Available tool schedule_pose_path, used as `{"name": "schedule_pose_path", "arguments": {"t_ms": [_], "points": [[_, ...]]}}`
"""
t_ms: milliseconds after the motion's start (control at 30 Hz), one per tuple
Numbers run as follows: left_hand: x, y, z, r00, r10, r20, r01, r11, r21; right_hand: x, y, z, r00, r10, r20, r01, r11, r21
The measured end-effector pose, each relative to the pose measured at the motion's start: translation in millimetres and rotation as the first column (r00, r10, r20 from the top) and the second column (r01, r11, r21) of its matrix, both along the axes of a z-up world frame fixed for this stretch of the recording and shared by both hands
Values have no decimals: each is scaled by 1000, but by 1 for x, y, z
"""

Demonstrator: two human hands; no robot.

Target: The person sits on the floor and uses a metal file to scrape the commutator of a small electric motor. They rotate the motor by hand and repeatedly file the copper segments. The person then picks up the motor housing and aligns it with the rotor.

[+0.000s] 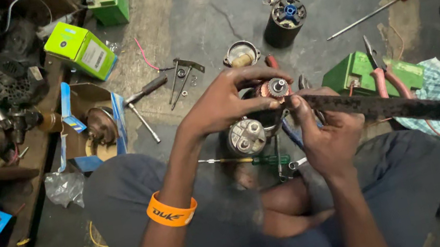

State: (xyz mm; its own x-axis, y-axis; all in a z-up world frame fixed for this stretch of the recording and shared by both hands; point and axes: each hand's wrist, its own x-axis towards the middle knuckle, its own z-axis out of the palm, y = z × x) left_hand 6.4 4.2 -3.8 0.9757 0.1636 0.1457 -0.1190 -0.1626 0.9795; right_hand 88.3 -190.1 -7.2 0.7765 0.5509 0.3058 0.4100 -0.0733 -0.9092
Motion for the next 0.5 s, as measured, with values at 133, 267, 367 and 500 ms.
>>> {"name": "schedule_pose_path", "arguments": {"t_ms": [133,267,367,500], "points": [[2,0,-3,999,-1,35,2,1000,-28,2,1,-2,982,26,189,-29,999,16],[2,1,-6,1000,17,-6,-17,1000,-24,-1,5,-3,997,22,76,-27,998,62],[4,5,-9,999,24,-26,-23,999,39,-3,8,-3,977,-17,213,15,1000,13],[3,5,-11,999,-22,26,24,998,-65,-3,5,-1,934,-30,357,65,994,-88]]}}
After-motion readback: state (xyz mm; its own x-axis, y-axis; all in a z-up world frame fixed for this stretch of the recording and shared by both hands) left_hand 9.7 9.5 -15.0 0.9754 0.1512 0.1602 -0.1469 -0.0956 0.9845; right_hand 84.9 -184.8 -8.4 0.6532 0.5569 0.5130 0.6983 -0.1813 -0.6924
